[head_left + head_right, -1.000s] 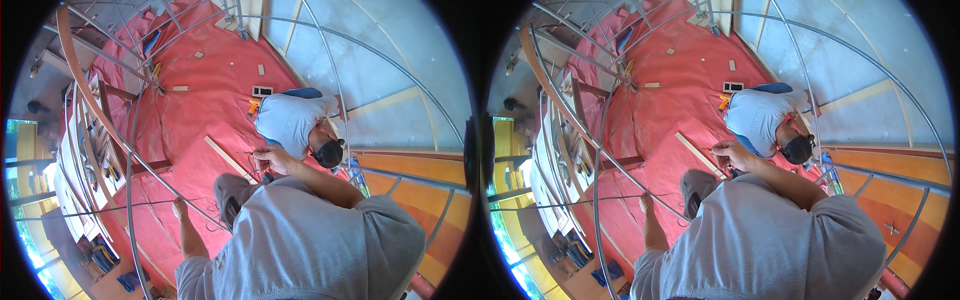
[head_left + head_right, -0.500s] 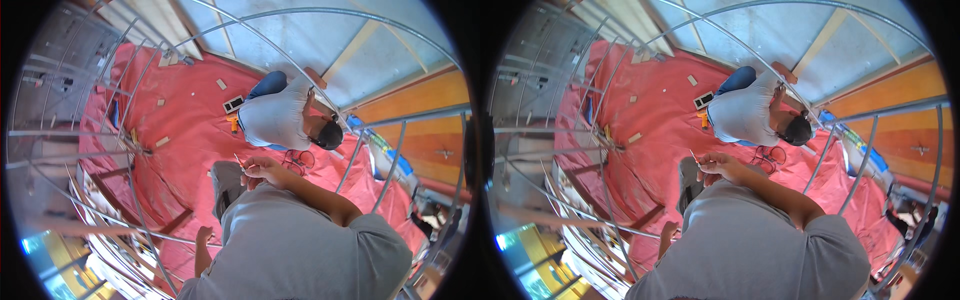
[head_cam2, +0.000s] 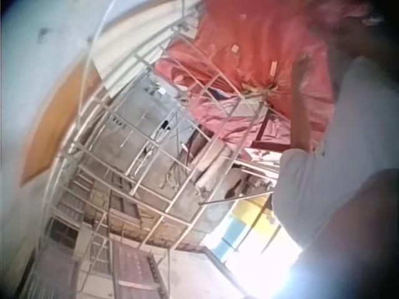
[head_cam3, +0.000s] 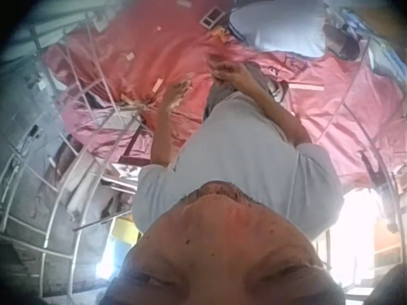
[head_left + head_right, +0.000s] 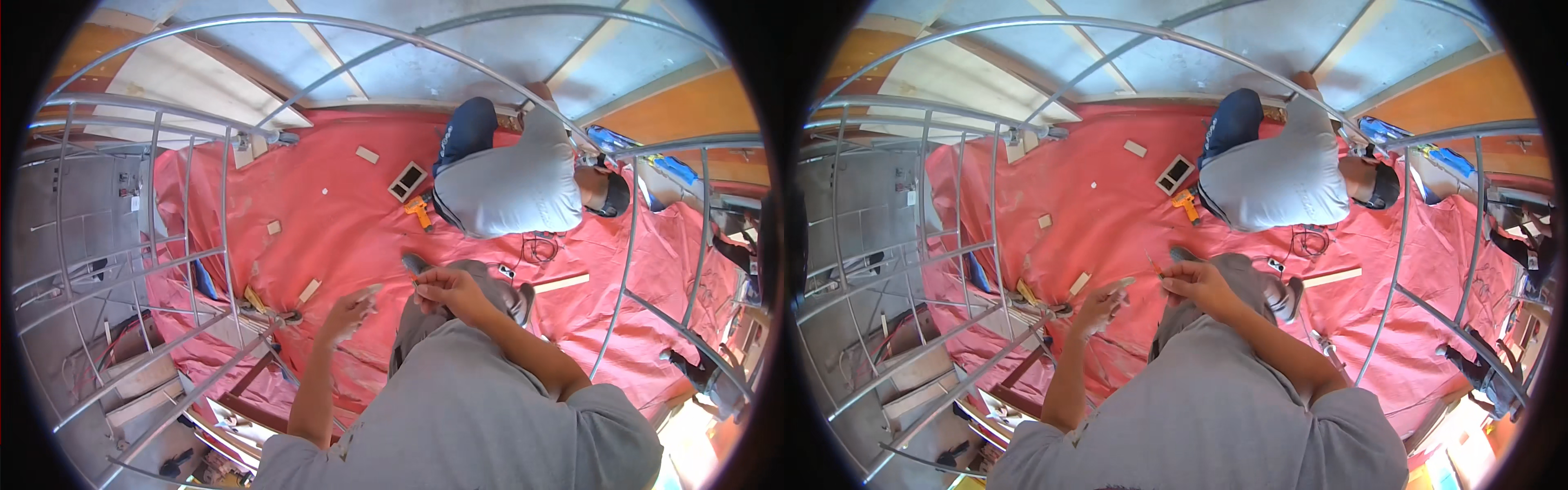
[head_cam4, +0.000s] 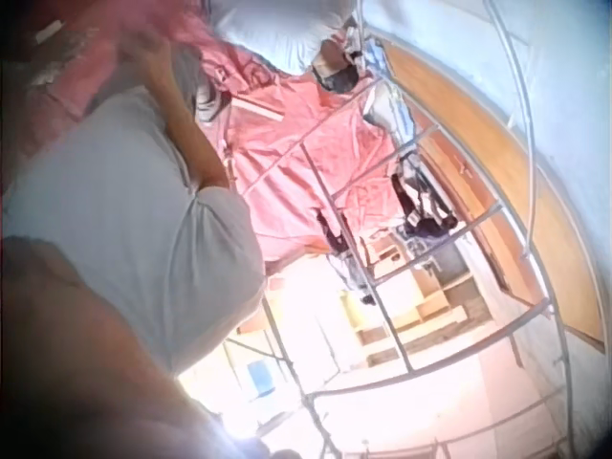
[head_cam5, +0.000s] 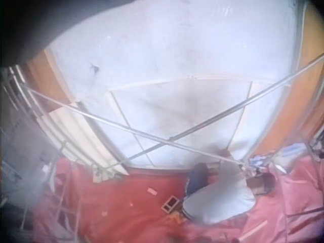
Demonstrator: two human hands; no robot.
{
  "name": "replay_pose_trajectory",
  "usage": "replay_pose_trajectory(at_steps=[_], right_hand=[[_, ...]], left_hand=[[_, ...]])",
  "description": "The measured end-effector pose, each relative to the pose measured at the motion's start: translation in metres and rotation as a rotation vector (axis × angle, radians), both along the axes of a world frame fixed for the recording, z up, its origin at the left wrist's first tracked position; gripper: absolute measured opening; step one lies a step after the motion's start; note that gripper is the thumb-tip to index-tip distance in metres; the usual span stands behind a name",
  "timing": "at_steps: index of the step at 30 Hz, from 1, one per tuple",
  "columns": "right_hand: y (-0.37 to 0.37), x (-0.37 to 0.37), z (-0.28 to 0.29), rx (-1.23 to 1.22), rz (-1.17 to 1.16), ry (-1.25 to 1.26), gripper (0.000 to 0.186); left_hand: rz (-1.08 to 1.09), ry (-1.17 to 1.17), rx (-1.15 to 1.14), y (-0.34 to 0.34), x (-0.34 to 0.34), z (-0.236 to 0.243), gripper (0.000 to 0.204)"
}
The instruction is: The person picks up screws and uses a power drill to secure wood trim pieces to a wall inside a building under construction.
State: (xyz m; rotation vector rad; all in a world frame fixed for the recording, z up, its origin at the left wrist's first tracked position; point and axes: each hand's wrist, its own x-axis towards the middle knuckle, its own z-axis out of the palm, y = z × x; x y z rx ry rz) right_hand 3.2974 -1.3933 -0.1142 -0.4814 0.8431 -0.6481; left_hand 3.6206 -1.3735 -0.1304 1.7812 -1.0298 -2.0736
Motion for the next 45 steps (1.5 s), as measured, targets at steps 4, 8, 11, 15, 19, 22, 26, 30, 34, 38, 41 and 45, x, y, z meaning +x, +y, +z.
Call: replay_pose_trajectory(at_steps=[4,8,11,15,19,22,26,30,34,38,41,45], right_hand=[[-0.005,0.032,-0.004,0.074,0.051,0.312,0.033],[-0.047,0.117,-0.044,-0.277,-0.065,0.285,0.024],[-0.061,0.122,-0.044,-0.282,-0.185,0.499,0.026],[-0.1,0.146,-0.091,-0.345,-0.2,0.749,0.036],[-0.141,0.201,-0.146,-0.291,0.115,1.034,0.038],[-0.141,0.236,-0.193,-0.301,0.487,1.131,0.031],[-0.117,0.272,-0.26,-0.233,0.456,1.147,0.031],[-0.118,0.317,-0.26,-0.184,0.267,1.212,0.033],[-0.126,0.369,-0.182,0.111,0.135,1.179,0.027],[-0.122,0.418,-0.146,0.167,-0.167,1.179,0.031],[-0.103,0.436,-0.12,0.235,-0.36,1.073,0.033],[-0.125,0.433,-0.108,0.089,-0.291,0.97,0.037]], left_hand=[[-0.184,0.017,-0.131,-0.043,-0.048,0.012,0.034],[0.073,0.027,-0.127,-0.084,-0.013,-0.018,0.05],[-0.042,0.04,-0.123,-0.126,-0.024,-0.009,0.043],[-0.293,-0.096,-0.155,-0.2,-0.007,-0.023,0.039],[-0.6,-0.177,-0.223,-0.257,0.105,-0.072,0.039],[-0.859,-0.234,-0.255,-0.283,0.161,-0.101,0.038],[-1.147,-0.205,-0.265,-0.304,0.197,-0.13,0.039],[-1.346,-0.172,-0.305,-0.345,0.257,-0.153,0.04],[-1.462,-0.17,-0.313,-0.383,0.312,-0.151,0.041],[-1.543,-0.199,-0.327,-0.406,0.347,-0.144,0.044],[-1.558,-0.176,-0.35,-0.412,0.381,-0.155,0.046],[-1.444,-0.135,-0.532,-0.479,0.425,-0.191,0.046]])
